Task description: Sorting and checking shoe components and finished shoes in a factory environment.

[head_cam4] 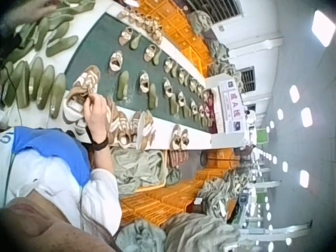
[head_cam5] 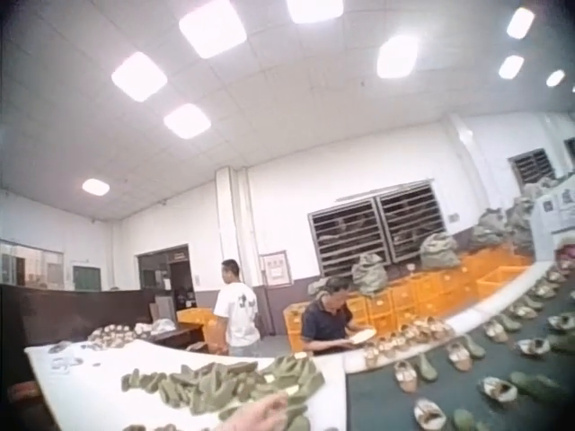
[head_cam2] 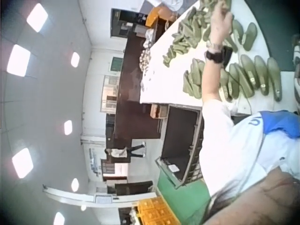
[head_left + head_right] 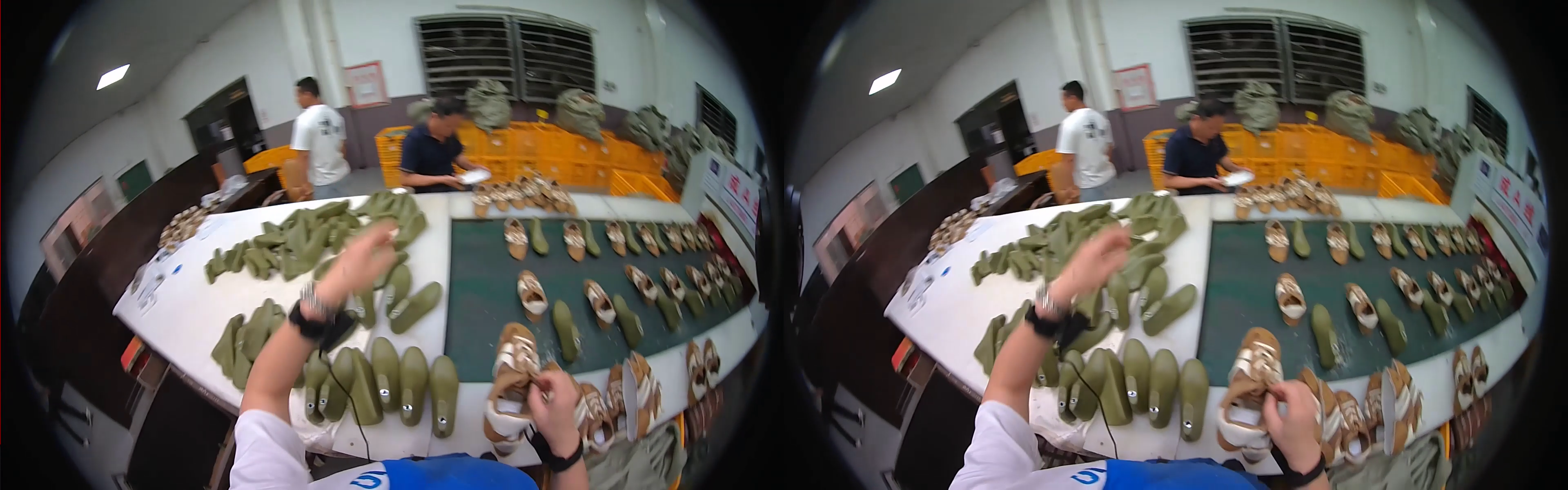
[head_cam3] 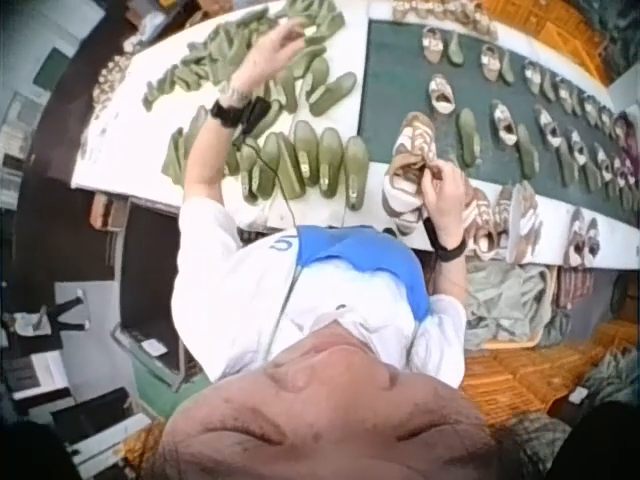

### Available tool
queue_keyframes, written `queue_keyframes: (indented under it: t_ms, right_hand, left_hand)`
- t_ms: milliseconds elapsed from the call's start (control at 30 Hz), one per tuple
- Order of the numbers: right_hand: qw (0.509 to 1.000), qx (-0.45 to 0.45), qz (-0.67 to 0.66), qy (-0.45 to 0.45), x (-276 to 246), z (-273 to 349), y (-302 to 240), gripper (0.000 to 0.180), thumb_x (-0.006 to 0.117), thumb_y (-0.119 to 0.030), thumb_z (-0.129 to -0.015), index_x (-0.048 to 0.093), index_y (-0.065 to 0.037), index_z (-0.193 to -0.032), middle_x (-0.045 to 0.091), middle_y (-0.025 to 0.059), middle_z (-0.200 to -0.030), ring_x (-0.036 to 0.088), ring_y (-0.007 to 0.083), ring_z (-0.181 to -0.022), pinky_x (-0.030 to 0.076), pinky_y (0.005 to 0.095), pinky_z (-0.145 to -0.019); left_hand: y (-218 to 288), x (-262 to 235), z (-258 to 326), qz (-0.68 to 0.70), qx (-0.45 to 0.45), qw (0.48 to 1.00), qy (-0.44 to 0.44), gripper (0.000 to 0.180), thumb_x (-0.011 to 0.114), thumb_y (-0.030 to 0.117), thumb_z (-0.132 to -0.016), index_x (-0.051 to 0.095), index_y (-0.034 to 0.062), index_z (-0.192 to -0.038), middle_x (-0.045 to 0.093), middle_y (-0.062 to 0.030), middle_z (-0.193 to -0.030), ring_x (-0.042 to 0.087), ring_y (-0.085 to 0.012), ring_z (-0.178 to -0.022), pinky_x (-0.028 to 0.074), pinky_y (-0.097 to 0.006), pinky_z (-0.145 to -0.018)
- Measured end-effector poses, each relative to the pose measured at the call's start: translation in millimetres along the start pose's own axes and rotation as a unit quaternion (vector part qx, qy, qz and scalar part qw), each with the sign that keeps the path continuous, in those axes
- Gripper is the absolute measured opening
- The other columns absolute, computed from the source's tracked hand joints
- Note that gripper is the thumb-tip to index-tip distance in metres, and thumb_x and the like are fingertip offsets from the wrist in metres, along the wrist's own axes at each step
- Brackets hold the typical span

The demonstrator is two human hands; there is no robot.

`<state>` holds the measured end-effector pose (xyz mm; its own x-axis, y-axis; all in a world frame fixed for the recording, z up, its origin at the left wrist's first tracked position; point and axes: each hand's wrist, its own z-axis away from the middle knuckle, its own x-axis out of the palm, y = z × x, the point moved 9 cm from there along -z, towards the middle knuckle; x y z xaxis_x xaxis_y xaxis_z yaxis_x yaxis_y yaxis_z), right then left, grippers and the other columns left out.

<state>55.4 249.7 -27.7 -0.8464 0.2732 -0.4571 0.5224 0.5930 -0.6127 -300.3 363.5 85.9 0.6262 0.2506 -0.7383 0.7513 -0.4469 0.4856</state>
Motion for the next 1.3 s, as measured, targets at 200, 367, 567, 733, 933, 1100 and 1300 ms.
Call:
queue_keyframes:
  t_ms: [200, 367, 567, 733, 933, 1100, 1300]
  right_hand:
    - [0.992, -0.112, -0.044, -0.048, 48.8, -6.3, -36.8, 0.017, 0.065, 0.000, -0.070, 0.058, -0.003, -0.085, 0.059, 0.0118, -0.077, 0.058, 0.0294, -0.071, 0.048, 0.0370, -0.063]
    - [0.988, -0.134, 0.005, -0.075, 61.6, 7.9, -37.1, 0.019, 0.062, -0.005, -0.073, 0.056, -0.006, -0.091, 0.053, 0.0091, -0.078, 0.055, 0.0266, -0.073, 0.047, 0.0357, -0.067]
    - [0.986, -0.144, 0.005, -0.087, 71.9, 19.3, -36.1, 0.021, 0.064, -0.008, -0.073, 0.058, -0.008, -0.093, 0.054, 0.0065, -0.081, 0.055, 0.0247, -0.072, 0.047, 0.0335, -0.063]
    - [0.974, -0.120, -0.029, -0.189, 90.0, 39.3, -51.3, 0.031, 0.066, -0.030, -0.079, 0.059, -0.011, -0.102, 0.058, 0.0054, -0.087, 0.061, 0.0218, -0.071, 0.049, 0.0326, -0.058]
    - [0.957, -0.086, 0.032, -0.274, 117.0, 52.8, -32.0, 0.037, 0.067, -0.043, -0.078, 0.056, -0.009, -0.089, 0.055, 0.0073, -0.078, 0.060, 0.0258, -0.059, 0.046, 0.0363, -0.047]
    - [0.961, -0.014, 0.004, -0.276, 120.0, 51.7, -3.4, 0.039, 0.066, -0.040, -0.079, 0.056, -0.010, -0.102, 0.060, 0.0079, -0.089, 0.062, 0.0288, -0.064, 0.049, 0.0375, -0.051]
    - [0.970, -0.052, 0.032, -0.235, 108.3, 36.5, -7.2, 0.040, 0.067, -0.039, -0.078, 0.058, -0.005, -0.097, 0.062, 0.0137, -0.082, 0.063, 0.0324, -0.069, 0.050, 0.0386, -0.057]
  left_hand:
    - [119.8, 167.6, 121.0, 0.120, 0.081, 0.978, -0.152, 0.078, 0.074, 0.024, -0.073, 0.033, 0.0028, -0.135, 0.035, -0.0240, -0.133, 0.038, -0.0402, -0.124, 0.035, -0.042, -0.103]
    - [120.6, 199.3, 119.9, 0.054, 0.064, 0.991, -0.103, 0.070, 0.070, 0.003, -0.065, 0.040, 0.0031, -0.128, 0.038, -0.0241, -0.128, 0.041, -0.0414, -0.118, 0.039, -0.042, -0.098]
    - [112.5, 200.0, 122.6, 0.010, 0.081, 0.995, -0.051, 0.066, 0.066, 0.001, -0.064, 0.041, 0.0020, -0.125, 0.042, -0.0212, -0.124, 0.043, -0.0406, -0.115, 0.041, -0.043, -0.095]
    - [83.0, 206.6, 118.7, -0.088, 0.054, 0.993, -0.064, 0.065, 0.066, 0.008, -0.066, 0.038, -0.0019, -0.124, 0.046, -0.0213, -0.122, 0.043, -0.0409, -0.116, 0.043, -0.041, -0.095]
    - [54.8, 218.9, 125.0, 0.031, -0.059, 0.991, -0.114, 0.057, 0.058, 0.004, -0.070, 0.038, -0.0014, -0.123, 0.050, -0.0257, -0.116, 0.049, -0.0415, -0.108, 0.042, -0.043, -0.093]
    - [134.1, 172.8, 104.1, -0.083, 0.187, 0.971, -0.120, 0.054, 0.063, 0.009, -0.072, 0.043, 0.0022, -0.122, 0.051, -0.0211, -0.118, 0.050, -0.0365, -0.109, 0.043, -0.043, -0.090]
    - [308.5, 74.3, 110.5, 0.223, 0.401, 0.854, -0.246, 0.043, 0.054, 0.009, -0.083, 0.048, 0.0033, -0.126, 0.050, -0.0140, -0.126, 0.047, -0.0321, -0.118, 0.042, -0.039, -0.094]
